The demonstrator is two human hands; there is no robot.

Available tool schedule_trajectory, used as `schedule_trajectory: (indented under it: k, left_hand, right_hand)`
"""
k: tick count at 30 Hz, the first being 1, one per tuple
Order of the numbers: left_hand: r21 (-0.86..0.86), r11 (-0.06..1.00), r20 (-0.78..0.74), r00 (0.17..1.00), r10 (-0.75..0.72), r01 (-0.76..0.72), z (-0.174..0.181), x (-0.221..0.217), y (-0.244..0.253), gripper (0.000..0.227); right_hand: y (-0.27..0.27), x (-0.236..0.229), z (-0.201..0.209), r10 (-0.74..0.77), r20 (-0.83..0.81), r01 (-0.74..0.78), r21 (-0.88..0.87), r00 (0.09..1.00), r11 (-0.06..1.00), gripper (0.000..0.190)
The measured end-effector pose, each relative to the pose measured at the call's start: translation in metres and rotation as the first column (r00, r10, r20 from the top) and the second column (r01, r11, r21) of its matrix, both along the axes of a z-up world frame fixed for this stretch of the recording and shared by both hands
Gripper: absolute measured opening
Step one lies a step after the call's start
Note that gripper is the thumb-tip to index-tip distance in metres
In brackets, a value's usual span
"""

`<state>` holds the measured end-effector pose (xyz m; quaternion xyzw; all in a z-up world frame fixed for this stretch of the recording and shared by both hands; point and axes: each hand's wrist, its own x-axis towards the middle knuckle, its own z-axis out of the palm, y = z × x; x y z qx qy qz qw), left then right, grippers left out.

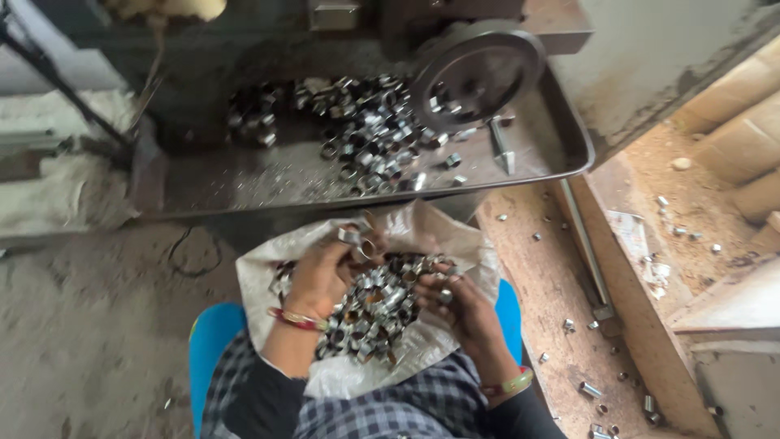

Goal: The person sits with a sack of small metal cylindrical parts on their lap and repeatedly transfers them by hand into a metal tray on a nearby machine. The person occasionally adjusts the machine's wheel and rod while continuing to move parts from the sack to the tray.

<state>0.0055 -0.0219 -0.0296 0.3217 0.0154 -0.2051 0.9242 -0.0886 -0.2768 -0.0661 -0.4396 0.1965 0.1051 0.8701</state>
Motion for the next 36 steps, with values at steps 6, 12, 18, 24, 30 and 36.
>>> schedule_trajectory:
  k: [6,12,18,24,30,36]
  left_hand:
    - [-0.05,0.998,-0.306,0.951,-0.046,0.032,-0.01,-0.06,-0.007,0.033]
    - [-0.06,0.998,-0.439,0.898,-0.032,0.006,-0.014,-0.082,-0.015,0.03]
    - [0.079,0.997,-0.409,0.912,0.041,-0.009,-0.027,-0.083,-0.008,0.022]
    - [0.937,0.142,0.348,0.879,-0.326,-0.318,-0.035,-0.081,0.005,0.023]
    - [0.899,-0.072,0.385,0.859,-0.336,-0.431,-0.029,-0.077,0.021,0.018]
    - [0.818,0.068,0.56,0.765,-0.319,-0.57,-0.025,-0.073,0.025,0.007]
  right_hand:
    - [0.019,0.009,0.028,-0.082,0.091,0.072,0.108,0.992,0.992,0.047]
    - [0.057,-0.001,0.074,0.149,0.243,-0.126,-0.106,0.959,0.986,0.05]
    - [0.056,0.005,0.077,0.138,0.218,-0.087,-0.226,0.966,0.97,0.048]
    - [0.019,0.0,0.059,-0.044,0.159,0.08,-0.224,0.986,0.971,0.048]
    - [0.0,-0.01,0.044,-0.122,0.13,0.153,-0.257,0.984,0.954,0.045]
    - [-0.007,-0.008,0.026,-0.093,0.16,0.127,-0.214,0.983,0.969,0.033]
